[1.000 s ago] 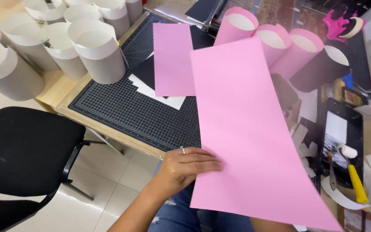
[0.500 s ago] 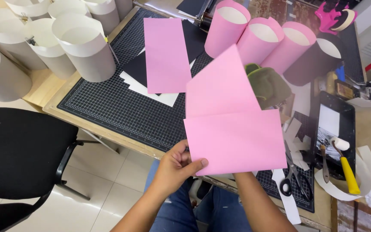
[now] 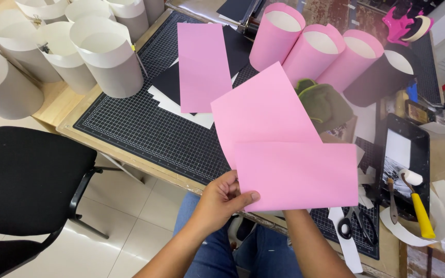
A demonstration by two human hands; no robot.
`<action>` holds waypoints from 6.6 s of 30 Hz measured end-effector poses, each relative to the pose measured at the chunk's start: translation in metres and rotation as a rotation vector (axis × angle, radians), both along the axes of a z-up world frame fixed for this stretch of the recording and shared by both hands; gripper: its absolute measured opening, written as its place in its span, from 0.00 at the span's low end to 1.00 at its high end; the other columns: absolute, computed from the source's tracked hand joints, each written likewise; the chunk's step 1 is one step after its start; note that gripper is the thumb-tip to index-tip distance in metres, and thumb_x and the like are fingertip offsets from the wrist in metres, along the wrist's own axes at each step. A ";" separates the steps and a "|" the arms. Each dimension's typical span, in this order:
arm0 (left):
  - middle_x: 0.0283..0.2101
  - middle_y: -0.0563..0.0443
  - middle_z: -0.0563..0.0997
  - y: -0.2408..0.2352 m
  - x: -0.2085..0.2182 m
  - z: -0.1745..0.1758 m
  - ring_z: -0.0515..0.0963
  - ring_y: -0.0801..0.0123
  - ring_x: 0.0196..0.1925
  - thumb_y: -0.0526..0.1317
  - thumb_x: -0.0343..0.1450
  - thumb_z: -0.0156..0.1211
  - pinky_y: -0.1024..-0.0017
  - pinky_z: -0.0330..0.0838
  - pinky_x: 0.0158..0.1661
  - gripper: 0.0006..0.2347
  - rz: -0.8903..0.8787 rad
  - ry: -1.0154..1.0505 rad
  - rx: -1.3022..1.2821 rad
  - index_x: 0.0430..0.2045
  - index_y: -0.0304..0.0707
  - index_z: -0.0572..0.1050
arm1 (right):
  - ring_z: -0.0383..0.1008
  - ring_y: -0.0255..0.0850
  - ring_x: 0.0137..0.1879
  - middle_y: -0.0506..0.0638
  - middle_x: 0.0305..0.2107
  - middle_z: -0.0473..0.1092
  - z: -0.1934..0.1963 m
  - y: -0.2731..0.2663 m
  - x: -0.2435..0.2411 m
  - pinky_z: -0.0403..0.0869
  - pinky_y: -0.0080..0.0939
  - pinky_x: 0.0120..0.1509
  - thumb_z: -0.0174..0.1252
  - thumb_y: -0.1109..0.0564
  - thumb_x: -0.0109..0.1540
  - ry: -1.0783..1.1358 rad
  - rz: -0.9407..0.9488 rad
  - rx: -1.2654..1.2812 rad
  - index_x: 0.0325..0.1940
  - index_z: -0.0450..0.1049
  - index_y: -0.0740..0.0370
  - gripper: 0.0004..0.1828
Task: Wrapping a white cylinder with pink paper and smoothing it with a scraper tool
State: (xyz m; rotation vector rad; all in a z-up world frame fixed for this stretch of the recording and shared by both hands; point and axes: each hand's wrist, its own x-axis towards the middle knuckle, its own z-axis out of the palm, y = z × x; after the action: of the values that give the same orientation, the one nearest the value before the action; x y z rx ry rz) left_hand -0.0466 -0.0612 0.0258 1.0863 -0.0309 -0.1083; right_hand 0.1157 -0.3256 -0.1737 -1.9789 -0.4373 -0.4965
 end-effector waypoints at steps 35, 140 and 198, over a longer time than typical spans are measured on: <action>0.41 0.44 0.82 0.088 0.127 0.081 0.85 0.68 0.36 0.33 0.73 0.62 0.67 0.90 0.36 0.14 0.976 -0.182 -0.078 0.49 0.26 0.69 | 0.84 0.49 0.38 0.67 0.44 0.77 0.180 0.111 -0.050 0.84 0.48 0.45 0.50 0.61 0.68 0.233 0.405 0.563 0.75 0.55 0.67 0.31; 0.51 0.42 0.85 -0.057 0.017 -0.040 0.81 0.63 0.53 0.35 0.65 0.67 0.67 0.74 0.54 0.22 0.044 0.065 0.066 0.54 0.31 0.76 | 0.77 0.57 0.57 0.56 0.55 0.76 0.145 -0.296 -0.067 0.71 0.61 0.58 0.58 0.36 0.64 0.546 -0.851 -1.078 0.68 0.72 0.50 0.32; 0.48 0.35 0.90 -0.075 0.030 -0.037 0.86 0.57 0.54 0.22 0.54 0.78 0.64 0.78 0.56 0.26 0.043 0.571 0.407 0.49 0.25 0.83 | 0.80 0.53 0.48 0.51 0.42 0.80 0.229 -0.295 0.058 0.76 0.51 0.47 0.55 0.44 0.66 0.775 -0.670 -1.139 0.59 0.78 0.39 0.17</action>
State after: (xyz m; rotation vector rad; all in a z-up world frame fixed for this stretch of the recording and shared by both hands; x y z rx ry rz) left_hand -0.0163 -0.1365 -0.0108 1.4255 0.5479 -0.3948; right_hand 0.1741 -0.6210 0.0551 -3.1895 0.6159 0.2607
